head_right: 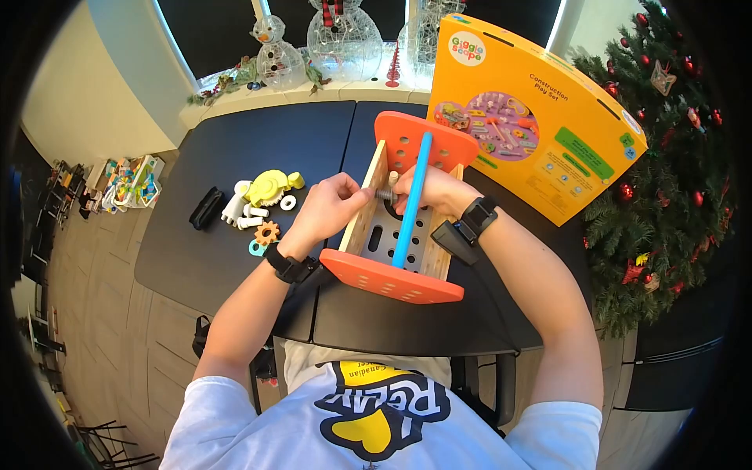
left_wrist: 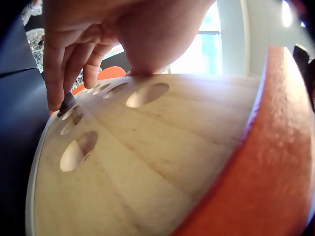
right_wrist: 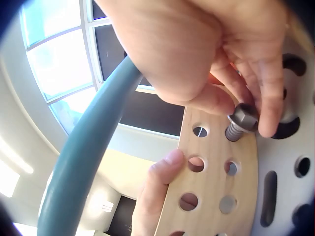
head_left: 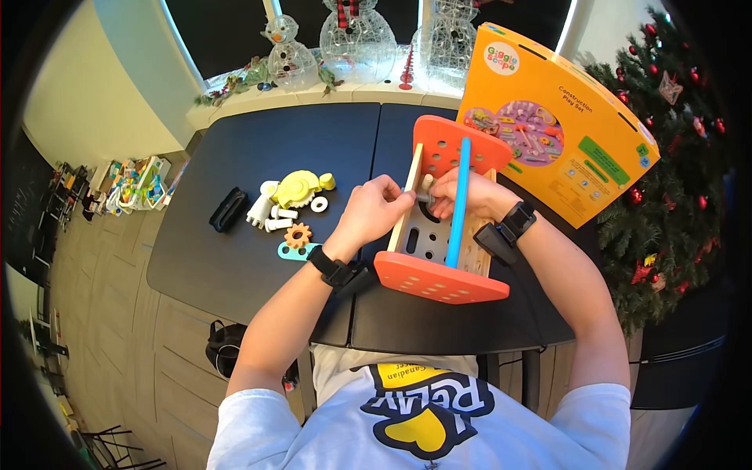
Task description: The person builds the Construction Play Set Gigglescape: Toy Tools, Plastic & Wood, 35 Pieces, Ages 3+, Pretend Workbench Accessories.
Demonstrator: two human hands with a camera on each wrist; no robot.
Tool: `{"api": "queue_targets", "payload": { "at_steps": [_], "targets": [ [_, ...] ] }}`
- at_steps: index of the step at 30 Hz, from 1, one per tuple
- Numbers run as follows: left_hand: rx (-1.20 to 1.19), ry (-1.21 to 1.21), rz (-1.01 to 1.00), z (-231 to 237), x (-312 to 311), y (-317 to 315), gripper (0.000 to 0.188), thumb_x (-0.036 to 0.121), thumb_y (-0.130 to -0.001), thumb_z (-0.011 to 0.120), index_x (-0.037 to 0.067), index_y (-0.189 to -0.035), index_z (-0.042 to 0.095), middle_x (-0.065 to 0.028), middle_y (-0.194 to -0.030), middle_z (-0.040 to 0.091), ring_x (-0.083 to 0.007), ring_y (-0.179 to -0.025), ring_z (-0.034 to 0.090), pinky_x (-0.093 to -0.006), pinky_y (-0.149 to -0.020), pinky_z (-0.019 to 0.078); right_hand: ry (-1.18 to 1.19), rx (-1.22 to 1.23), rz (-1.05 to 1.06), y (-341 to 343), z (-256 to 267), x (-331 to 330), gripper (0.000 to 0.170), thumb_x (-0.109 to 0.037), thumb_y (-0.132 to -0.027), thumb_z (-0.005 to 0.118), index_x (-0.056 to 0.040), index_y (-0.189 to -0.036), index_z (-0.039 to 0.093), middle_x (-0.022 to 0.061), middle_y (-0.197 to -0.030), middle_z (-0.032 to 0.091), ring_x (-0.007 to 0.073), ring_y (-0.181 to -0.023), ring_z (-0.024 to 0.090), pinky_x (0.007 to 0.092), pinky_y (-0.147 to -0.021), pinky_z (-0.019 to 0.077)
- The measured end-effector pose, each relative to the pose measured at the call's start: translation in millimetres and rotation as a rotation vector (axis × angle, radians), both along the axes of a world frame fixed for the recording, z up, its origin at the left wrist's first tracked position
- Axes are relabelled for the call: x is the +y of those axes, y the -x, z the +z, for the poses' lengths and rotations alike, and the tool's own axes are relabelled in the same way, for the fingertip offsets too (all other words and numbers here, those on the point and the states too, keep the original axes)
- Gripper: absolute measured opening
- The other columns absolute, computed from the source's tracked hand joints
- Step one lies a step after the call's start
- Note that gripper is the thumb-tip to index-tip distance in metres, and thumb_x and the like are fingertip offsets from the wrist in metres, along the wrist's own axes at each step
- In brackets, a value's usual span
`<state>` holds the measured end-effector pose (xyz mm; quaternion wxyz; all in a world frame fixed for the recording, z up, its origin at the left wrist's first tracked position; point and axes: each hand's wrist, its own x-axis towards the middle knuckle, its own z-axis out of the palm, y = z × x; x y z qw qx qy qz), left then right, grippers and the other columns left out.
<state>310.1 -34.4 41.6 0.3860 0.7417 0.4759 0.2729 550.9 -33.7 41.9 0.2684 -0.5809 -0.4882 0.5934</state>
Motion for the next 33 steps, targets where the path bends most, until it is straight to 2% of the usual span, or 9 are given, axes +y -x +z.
{"api": "queue_targets", "payload": {
  "at_steps": [3,7,10,13,16,19,22,28,33],
  "targets": [
    [-0.025,-0.031,0.014,-1,-1,-1,0.042,0.039,-0.092,0.074,-0.003,-0.091,0.069,-0.0167,-0.084,0.075,-0.0288,-0.079,0.074,-0.0376,-0.075,0.0574,-0.011,0.047,-0.009,1,0,-4,0.027,-0.01,-0.091,0.075,0.0076,-0.109,0.065,0.0197,-0.092,0.075,0.0281,-0.083,0.078,0.0356,-0.073,0.0627],
    [-0.031,-0.027,0.024,-1,-1,-1,0.043,0.039,-0.091,0.074,-0.003,-0.09,0.068,-0.016,-0.082,0.075,-0.0279,-0.077,0.073,-0.0372,-0.073,0.0567,-0.015,0.038,0.012,-2,-3,-2,0.031,-0.006,-0.089,0.076,0.0049,-0.112,0.06,0.019,-0.092,0.074,0.0286,-0.085,0.078,0.0355,-0.074,0.0628],
    [-0.027,-0.029,0.022,-2,0,-2,0.043,0.039,-0.091,0.074,-0.003,-0.089,0.068,-0.0159,-0.081,0.074,-0.0277,-0.076,0.073,-0.0371,-0.072,0.0563,-0.025,-0.006,0.021,0,2,-5,0.023,-0.007,-0.091,0.073,0.0059,-0.107,0.062,0.0216,-0.095,0.075,0.0299,-0.085,0.078,0.0358,-0.073,0.0628],
    [-0.029,-0.038,0.02,-2,0,-1,0.042,0.039,-0.091,0.074,-0.003,-0.088,0.068,-0.016,-0.08,0.074,-0.0276,-0.075,0.073,-0.0371,-0.072,0.0562,0.013,0.021,0.08,-3,1,-3,0.026,-0.017,-0.096,0.071,0.0056,-0.107,0.063,0.0235,-0.096,0.076,0.0239,-0.079,0.078,0.0296,-0.068,0.0627],
    [-0.036,-0.044,0.022,-2,0,-2,0.042,0.038,-0.091,0.074,-0.003,-0.088,0.068,-0.016,-0.08,0.074,-0.0274,-0.075,0.073,-0.037,-0.071,0.0561,0.019,0.034,0.105,-4,-1,0,0.033,-0.024,-0.1,0.067,0.0075,-0.108,0.066,0.0238,-0.095,0.076,0.025,-0.078,0.078,0.0312,-0.068,0.063],
    [-0.035,-0.035,0.022,-2,-1,-2,0.042,0.038,-0.091,0.074,-0.003,-0.088,0.068,-0.016,-0.08,0.074,-0.0272,-0.074,0.072,-0.0368,-0.071,0.056,0.041,0.049,0.05,0,5,-3,0.028,-0.018,-0.095,0.067,0.0101,-0.1,0.066,0.0298,-0.098,0.074,0.0322,-0.082,0.078,0.0392,-0.072,0.0634],
    [-0.03,-0.026,0.023,1,-1,-2,0.042,0.039,-0.091,0.074,-0.003,-0.088,0.068,-0.016,-0.079,0.073,-0.0272,-0.074,0.072,-0.0368,-0.071,0.056,0.044,0.009,0.04,7,14,-7,0.027,-0.016,-0.096,0.068,0.0097,-0.101,0.065,0.0309,-0.098,0.074,0.033,-0.081,0.078,0.0382,-0.072,0.0637],
    [-0.023,-0.022,0.026,0,-1,-3,0.043,0.039,-0.091,0.073,-0.003,-0.087,0.067,-0.0162,-0.079,0.073,-0.0276,-0.075,0.072,-0.0374,-0.071,0.056,0.011,0.035,0.027,2,4,-7,0.032,-0.019,-0.098,0.074,0.0093,-0.108,0.064,0.0273,-0.095,0.075,0.0303,-0.08,0.078,0.0353,-0.072,0.0639],
    [-0.026,-0.033,0.017,0,-1,-2,0.042,0.039,-0.091,0.073,-0.003,-0.088,0.067,-0.0166,-0.08,0.074,-0.0288,-0.075,0.073,-0.0379,-0.072,0.0562,0.014,-0.066,0.177,-5,-3,1,0.044,-0.035,-0.107,0.062,0.006,-0.121,0.057,0.0251,-0.103,0.075,0.0249,-0.088,0.077,0.0327,-0.074,0.0632]
  ]
}}
